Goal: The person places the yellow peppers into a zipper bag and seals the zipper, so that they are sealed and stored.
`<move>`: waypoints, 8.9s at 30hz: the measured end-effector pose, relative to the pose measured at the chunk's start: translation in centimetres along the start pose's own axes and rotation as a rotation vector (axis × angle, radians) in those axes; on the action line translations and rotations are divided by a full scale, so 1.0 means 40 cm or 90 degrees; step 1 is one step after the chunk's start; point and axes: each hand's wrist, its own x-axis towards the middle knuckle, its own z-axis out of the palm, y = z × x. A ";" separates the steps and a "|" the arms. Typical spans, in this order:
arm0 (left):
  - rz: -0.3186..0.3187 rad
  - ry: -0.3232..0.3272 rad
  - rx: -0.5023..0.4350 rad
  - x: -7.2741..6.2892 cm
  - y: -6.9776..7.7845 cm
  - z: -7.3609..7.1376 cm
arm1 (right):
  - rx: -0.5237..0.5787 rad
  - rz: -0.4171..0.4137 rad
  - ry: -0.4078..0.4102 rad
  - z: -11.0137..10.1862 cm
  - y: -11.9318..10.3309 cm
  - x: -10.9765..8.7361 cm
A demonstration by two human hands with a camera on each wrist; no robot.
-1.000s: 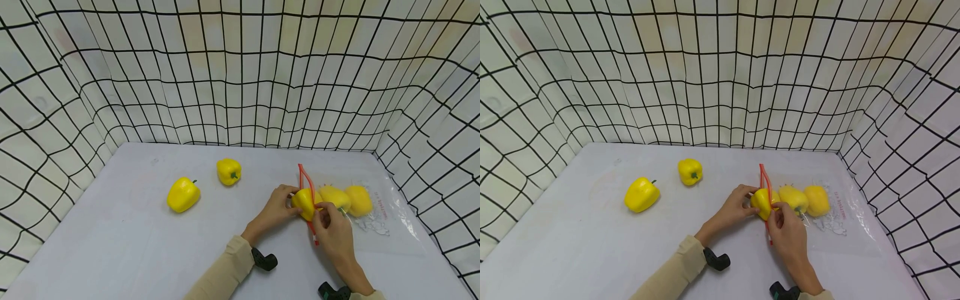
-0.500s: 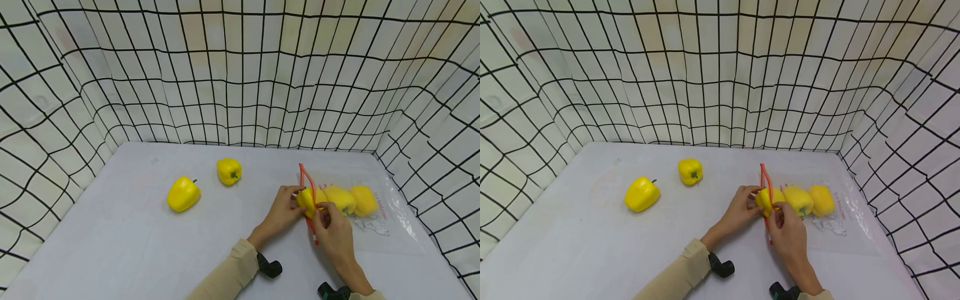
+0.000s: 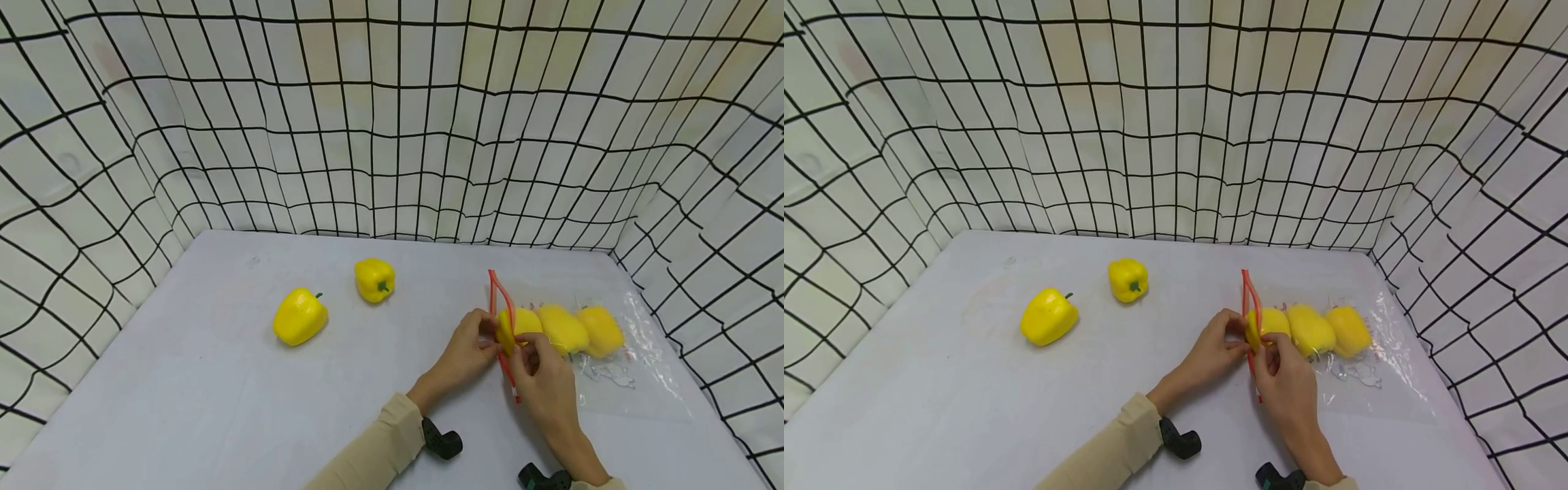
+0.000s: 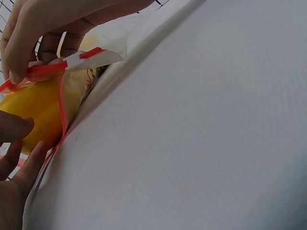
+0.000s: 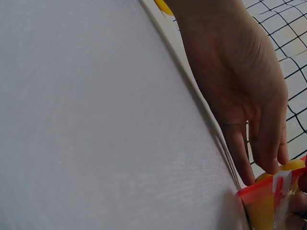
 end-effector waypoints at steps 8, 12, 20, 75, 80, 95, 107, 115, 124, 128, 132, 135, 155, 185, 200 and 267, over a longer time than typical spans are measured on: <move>0.001 -0.010 -0.011 -0.003 0.002 -0.011 | -0.011 0.011 -0.006 0.000 -0.004 -0.002; -0.016 -0.026 -0.083 -0.003 0.003 -0.012 | -0.009 0.009 -0.007 0.000 -0.003 -0.001; -0.012 -0.021 -0.045 -0.001 0.008 -0.015 | -0.004 -0.007 -0.001 0.001 0.000 0.001; 0.080 0.158 0.735 0.025 0.067 -0.181 | -0.008 0.030 -0.011 0.001 0.000 -0.004; 0.068 0.203 0.797 0.025 0.053 -0.204 | -0.007 0.038 -0.017 0.002 -0.003 -0.005; 0.008 0.376 0.786 0.024 0.024 -0.295 | -0.005 0.034 -0.028 0.002 -0.007 0.001; -0.143 0.366 0.633 0.012 -0.017 -0.322 | -0.009 0.034 -0.032 0.002 -0.003 -0.005; -0.144 0.370 0.535 0.010 -0.026 -0.320 | -0.003 0.035 -0.033 0.001 -0.002 -0.004; -0.136 0.388 0.499 0.011 -0.030 -0.315 | -0.008 0.035 -0.033 0.002 -0.003 -0.003; -0.138 0.392 0.473 0.011 -0.030 -0.319 | -0.017 0.041 -0.037 0.003 -0.001 -0.001; -0.146 0.394 0.421 0.012 -0.026 -0.327 | -0.028 0.049 -0.042 0.003 0.000 0.000; -0.157 0.399 0.341 0.013 -0.021 -0.333 | -0.025 0.048 -0.041 0.003 0.000 -0.002; -0.211 0.338 -0.014 0.022 -0.018 -0.337 | -0.032 0.052 -0.049 0.000 -0.001 0.000; -0.137 0.234 -0.054 0.034 0.015 -0.143 | -0.001 0.056 -0.057 0.004 -0.007 -0.002; -0.073 0.166 -0.035 0.019 0.008 -0.055 | -0.023 0.041 -0.052 -0.001 -0.012 0.001; -0.031 0.002 -0.002 -0.003 0.025 0.008 | 0.010 -0.061 0.036 0.003 0.007 0.002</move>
